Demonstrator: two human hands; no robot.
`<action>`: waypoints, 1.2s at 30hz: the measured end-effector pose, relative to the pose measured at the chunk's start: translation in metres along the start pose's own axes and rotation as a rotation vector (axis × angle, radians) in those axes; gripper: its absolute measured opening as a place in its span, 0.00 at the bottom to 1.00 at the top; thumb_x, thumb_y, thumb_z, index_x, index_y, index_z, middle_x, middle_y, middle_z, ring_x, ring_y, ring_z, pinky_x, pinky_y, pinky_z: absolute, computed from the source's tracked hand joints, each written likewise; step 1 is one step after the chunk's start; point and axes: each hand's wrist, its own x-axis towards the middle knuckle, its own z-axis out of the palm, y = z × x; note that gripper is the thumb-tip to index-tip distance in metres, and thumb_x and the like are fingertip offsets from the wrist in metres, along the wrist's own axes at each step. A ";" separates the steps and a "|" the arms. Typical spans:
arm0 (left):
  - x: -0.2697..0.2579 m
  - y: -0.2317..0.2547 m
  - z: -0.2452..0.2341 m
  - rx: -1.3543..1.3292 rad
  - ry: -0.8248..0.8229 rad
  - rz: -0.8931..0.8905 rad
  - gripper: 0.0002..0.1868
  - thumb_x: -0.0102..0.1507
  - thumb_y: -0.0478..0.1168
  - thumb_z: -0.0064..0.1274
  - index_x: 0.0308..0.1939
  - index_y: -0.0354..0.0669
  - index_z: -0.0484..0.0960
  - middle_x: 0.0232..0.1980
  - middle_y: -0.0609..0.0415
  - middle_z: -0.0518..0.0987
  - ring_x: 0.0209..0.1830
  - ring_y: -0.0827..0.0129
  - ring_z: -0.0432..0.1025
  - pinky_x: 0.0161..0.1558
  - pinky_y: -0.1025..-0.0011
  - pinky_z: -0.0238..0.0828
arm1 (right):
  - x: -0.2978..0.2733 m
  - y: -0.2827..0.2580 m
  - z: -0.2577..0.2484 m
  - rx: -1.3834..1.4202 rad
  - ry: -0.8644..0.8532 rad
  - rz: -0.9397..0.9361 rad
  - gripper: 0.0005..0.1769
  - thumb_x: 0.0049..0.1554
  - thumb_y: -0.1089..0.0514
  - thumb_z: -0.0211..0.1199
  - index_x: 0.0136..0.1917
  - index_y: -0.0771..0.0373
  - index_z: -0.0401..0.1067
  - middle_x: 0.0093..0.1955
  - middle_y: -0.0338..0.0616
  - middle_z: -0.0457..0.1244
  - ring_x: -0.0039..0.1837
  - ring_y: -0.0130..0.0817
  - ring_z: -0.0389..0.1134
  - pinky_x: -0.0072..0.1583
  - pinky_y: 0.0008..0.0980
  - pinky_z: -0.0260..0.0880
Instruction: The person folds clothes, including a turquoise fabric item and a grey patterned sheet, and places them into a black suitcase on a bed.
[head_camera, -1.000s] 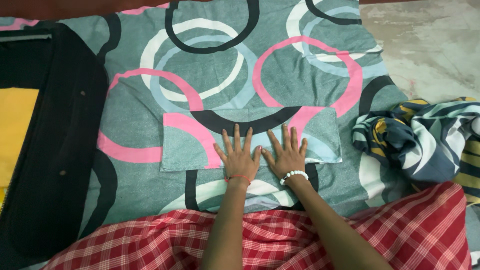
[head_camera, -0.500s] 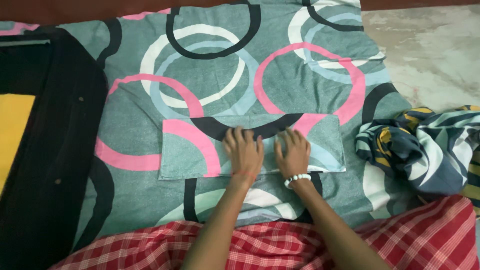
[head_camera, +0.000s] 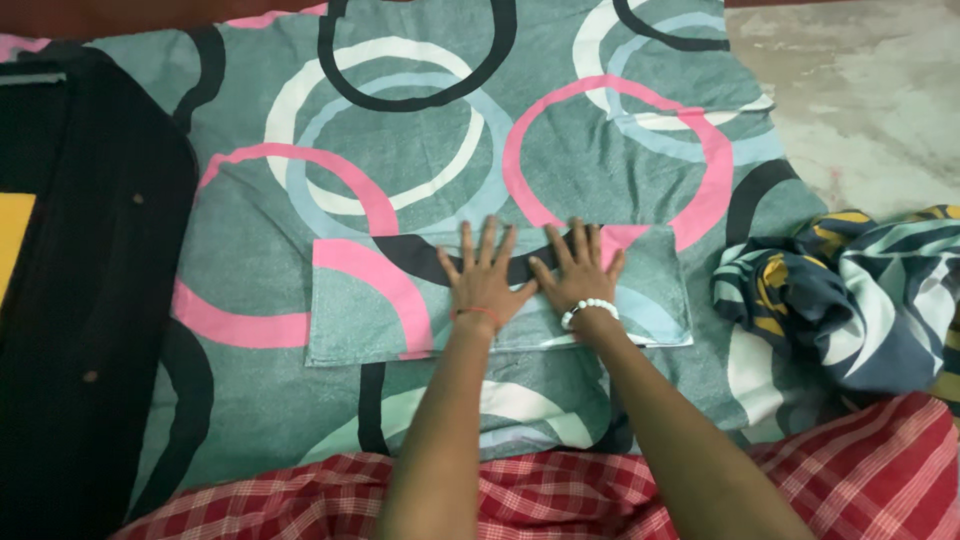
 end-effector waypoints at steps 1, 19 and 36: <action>-0.001 -0.005 -0.007 -0.029 -0.002 -0.019 0.53 0.57 0.75 0.48 0.81 0.66 0.47 0.85 0.61 0.38 0.85 0.52 0.27 0.72 0.26 0.19 | 0.002 0.004 -0.010 -0.018 -0.013 0.041 0.42 0.58 0.26 0.45 0.82 0.37 0.47 0.87 0.43 0.34 0.86 0.45 0.28 0.75 0.74 0.22; 0.008 -0.053 0.030 0.031 0.255 0.225 0.32 0.68 0.59 0.45 0.77 0.66 0.63 0.82 0.57 0.56 0.82 0.51 0.45 0.73 0.31 0.37 | 0.000 -0.004 0.022 -0.035 0.109 -0.297 0.31 0.61 0.43 0.54 0.77 0.34 0.61 0.85 0.42 0.45 0.84 0.47 0.42 0.74 0.74 0.38; -0.031 -0.135 -0.020 0.044 0.050 -0.509 0.58 0.59 0.82 0.35 0.82 0.55 0.38 0.85 0.57 0.33 0.84 0.56 0.24 0.72 0.29 0.20 | -0.009 0.074 -0.027 0.037 0.015 0.345 0.67 0.48 0.12 0.45 0.84 0.56 0.37 0.88 0.45 0.29 0.87 0.47 0.24 0.77 0.70 0.20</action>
